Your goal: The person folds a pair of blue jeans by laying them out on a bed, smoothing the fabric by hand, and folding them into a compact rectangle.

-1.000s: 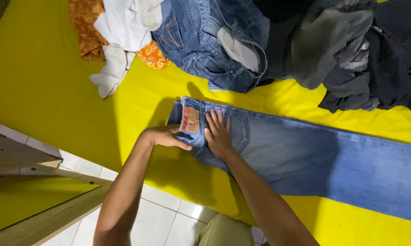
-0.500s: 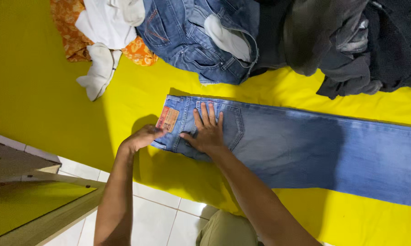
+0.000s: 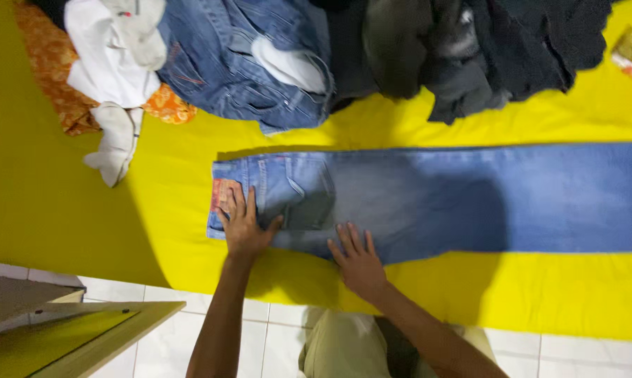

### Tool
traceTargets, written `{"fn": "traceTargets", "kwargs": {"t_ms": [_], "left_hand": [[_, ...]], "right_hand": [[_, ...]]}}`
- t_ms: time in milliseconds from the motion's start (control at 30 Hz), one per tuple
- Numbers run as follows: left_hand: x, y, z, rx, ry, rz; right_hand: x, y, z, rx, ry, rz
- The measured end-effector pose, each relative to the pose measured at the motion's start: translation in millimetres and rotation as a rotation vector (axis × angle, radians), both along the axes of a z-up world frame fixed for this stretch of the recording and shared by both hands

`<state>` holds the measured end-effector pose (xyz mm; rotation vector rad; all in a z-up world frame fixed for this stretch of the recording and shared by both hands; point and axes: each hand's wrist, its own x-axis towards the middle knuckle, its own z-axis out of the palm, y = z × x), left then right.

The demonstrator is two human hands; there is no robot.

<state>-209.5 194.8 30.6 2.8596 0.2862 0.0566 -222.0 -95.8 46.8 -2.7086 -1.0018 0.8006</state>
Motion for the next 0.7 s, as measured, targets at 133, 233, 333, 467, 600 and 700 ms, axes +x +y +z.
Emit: {"fn": "traceTargets", "kwargs": {"t_ms": [133, 233, 333, 467, 600, 700], "left_hand": [[-4, 5, -1, 0.025, 0.097, -0.018], [13, 3, 14, 0.008, 0.245, -0.017], [30, -12, 28, 0.103, 0.603, 0.05], [23, -64, 33, 0.134, 0.151, -0.199], [3, -168, 40, -0.141, -0.055, -0.727], [-17, -203, 43, -0.094, 0.502, -0.84]], "right_hand": [[-25, -12, -35, 0.097, -0.164, 0.012], [-31, -5, -31, 0.062, -0.265, -0.016], [-29, -17, -6, 0.172, -0.264, 0.002], [-25, -55, 19, 0.277, -0.108, -0.06], [-10, -136, -2, 0.191, -0.302, -0.158], [4, -218, -17, 0.146, -0.591, -0.244]]}}
